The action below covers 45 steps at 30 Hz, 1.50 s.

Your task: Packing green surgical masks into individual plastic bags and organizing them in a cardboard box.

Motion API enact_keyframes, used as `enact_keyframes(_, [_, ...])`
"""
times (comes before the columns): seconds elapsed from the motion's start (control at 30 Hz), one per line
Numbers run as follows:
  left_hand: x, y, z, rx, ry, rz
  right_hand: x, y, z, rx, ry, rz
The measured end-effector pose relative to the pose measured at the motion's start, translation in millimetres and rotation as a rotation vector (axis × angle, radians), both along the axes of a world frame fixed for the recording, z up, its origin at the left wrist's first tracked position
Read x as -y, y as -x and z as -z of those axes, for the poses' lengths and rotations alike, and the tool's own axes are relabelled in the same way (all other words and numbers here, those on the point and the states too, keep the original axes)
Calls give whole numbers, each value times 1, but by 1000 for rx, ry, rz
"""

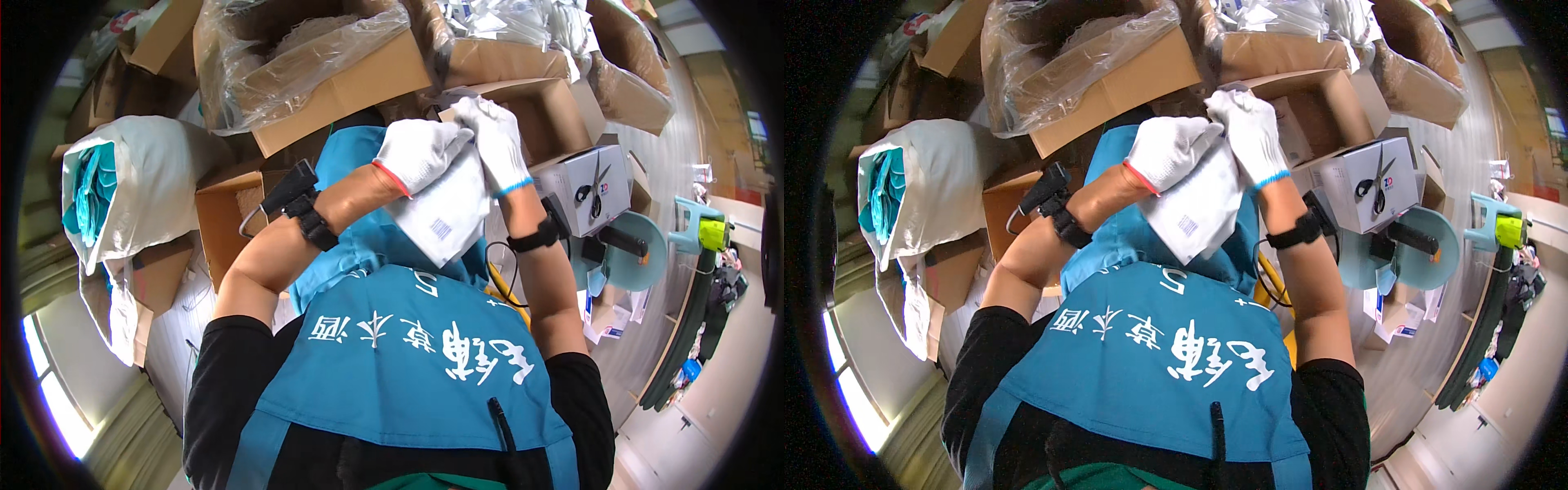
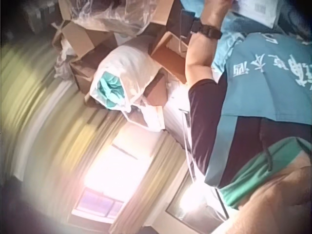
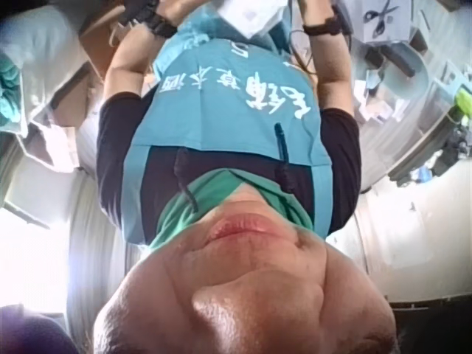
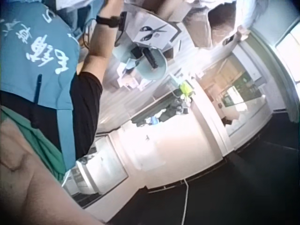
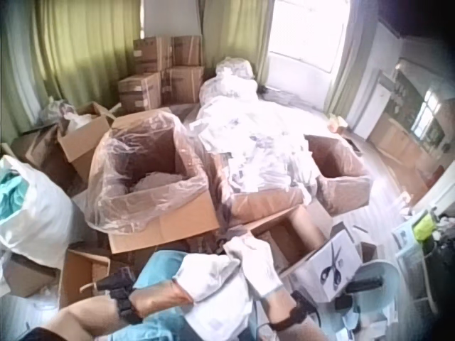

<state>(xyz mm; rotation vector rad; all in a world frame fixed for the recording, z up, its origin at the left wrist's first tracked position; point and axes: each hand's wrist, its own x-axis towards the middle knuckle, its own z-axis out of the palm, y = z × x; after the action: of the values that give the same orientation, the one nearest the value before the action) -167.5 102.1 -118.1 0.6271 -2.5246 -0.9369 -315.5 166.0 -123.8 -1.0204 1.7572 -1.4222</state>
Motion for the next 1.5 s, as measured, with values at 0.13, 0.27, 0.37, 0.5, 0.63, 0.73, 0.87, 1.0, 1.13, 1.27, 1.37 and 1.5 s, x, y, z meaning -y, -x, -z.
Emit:
enact_keyframes(0.13, [-2, 13, 2, -188, 204, 36, 23, 28, 11, 293, -109, 172])
enact_keyframes(0.27, [-24, 11, -28, -436, 235, 184, 6, 90, 47, 837, 100, 149])
enact_keyframes(0.37, [-33, 12, -34, -448, 301, 234, -16, 133, 89, 814, 373, 43])
enact_keyframes(0.5, [-27, 17, -32, -359, -546, -91, -29, 96, 25, 768, 86, 554])
enact_keyframes(0.63, [-2, 68, -3, -369, -1170, -206, -106, 107, 63, 470, -182, 628])
enact_keyframes(0.73, [21, 105, 35, -344, -1185, -258, -124, 55, 21, -487, -236, 633])
enact_keyframes(0.87, [34, 148, 80, -151, -1162, -280, -121, 58, -14, -1158, 96, 414])
enact_keyframes(1.0, [28, 173, 80, -105, -1740, -263, -125, 68, -16, -1270, 83, 115])
enact_keyframes(1.13, [35, 182, 99, -133, -1958, -185, -121, 79, -14, -1273, 115, 134])
enact_keyframes(1.27, [27, 164, 70, 26, -1602, -418, -117, 111, 5, -1406, -224, 195])
enact_keyframes(1.37, [24, 140, 74, -1, -1547, -380, -114, 146, 25, -1421, -446, 327])
enact_keyframes(1.5, [11, 90, 79, 53, -1566, -351, -113, 184, 40, -1326, -398, 528])
